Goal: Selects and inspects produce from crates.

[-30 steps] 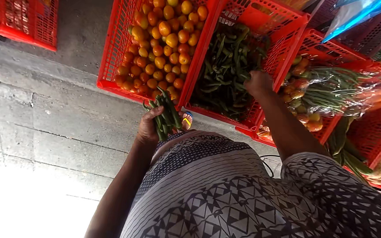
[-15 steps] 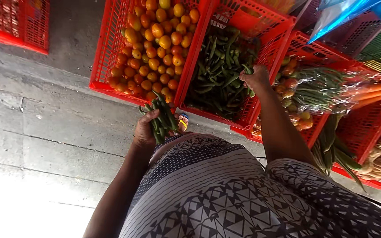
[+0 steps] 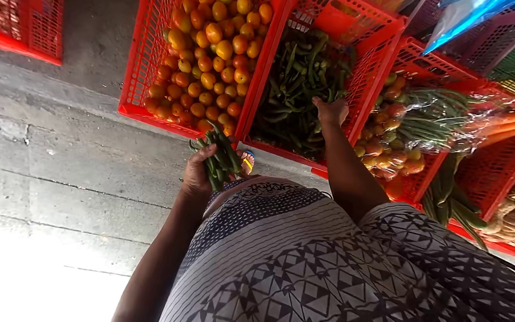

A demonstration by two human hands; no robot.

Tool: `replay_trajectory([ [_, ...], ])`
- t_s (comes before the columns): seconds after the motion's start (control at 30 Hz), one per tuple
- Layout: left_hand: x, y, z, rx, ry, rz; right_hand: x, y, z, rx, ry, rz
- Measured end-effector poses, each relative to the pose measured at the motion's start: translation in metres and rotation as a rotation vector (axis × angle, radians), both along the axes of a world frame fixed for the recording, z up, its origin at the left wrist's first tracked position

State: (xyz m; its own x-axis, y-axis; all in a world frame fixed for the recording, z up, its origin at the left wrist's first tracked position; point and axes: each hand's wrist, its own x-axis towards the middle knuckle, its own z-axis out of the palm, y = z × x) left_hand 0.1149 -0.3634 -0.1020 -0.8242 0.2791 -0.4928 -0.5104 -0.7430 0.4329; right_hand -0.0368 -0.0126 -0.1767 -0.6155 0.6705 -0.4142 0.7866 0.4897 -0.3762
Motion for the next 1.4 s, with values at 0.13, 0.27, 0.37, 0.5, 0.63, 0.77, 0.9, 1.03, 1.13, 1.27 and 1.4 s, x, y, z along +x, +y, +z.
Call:
replay_trajectory([
  [0.13, -0.001, 0.003, 0.000, 0.010, 0.005, -0.023, -0.029, 0.014, 0.016, -0.097, 0.146, 0.161],
  [0.27, -0.001, 0.000, 0.000, -0.002, 0.015, -0.003, -0.034, 0.009, 0.048, -0.521, 0.262, 0.259],
  [0.37, -0.003, 0.002, 0.002, -0.040, -0.006, 0.040, -0.020, -0.008, 0.057, -0.681, 0.140, 0.409],
  [0.5, -0.002, -0.002, 0.001, -0.015, -0.002, 0.030, -0.001, -0.030, 0.044, -0.719, -0.062, 0.498],
  [0.63, 0.001, -0.005, -0.002, -0.002, -0.009, 0.033, 0.007, -0.048, 0.033, -0.398, -0.127, 0.670],
  [0.77, 0.003, -0.004, -0.003, 0.019, -0.024, 0.018, 0.023, -0.073, 0.017, -0.020, -0.126, 1.066],
  [0.9, 0.003, -0.002, 0.000, -0.029, -0.026, 0.001, 0.030, -0.083, 0.003, 0.172, -0.087, 1.290],
  [1.03, 0.000, -0.003, -0.002, 0.019, -0.002, 0.000, -0.005, -0.068, 0.020, 0.268, 0.026, 1.044],
  [1.13, 0.006, -0.004, -0.006, 0.009, -0.009, -0.015, -0.037, -0.053, 0.045, 0.293, 0.029, 0.822],
  [1.27, 0.010, -0.004, -0.006, 0.018, -0.036, -0.021, -0.030, -0.058, 0.070, 0.070, -0.055, 0.940],
  [1.4, 0.001, -0.003, -0.004, 0.015, -0.015, 0.011, 0.013, -0.090, 0.046, -0.051, -0.184, 1.233],
])
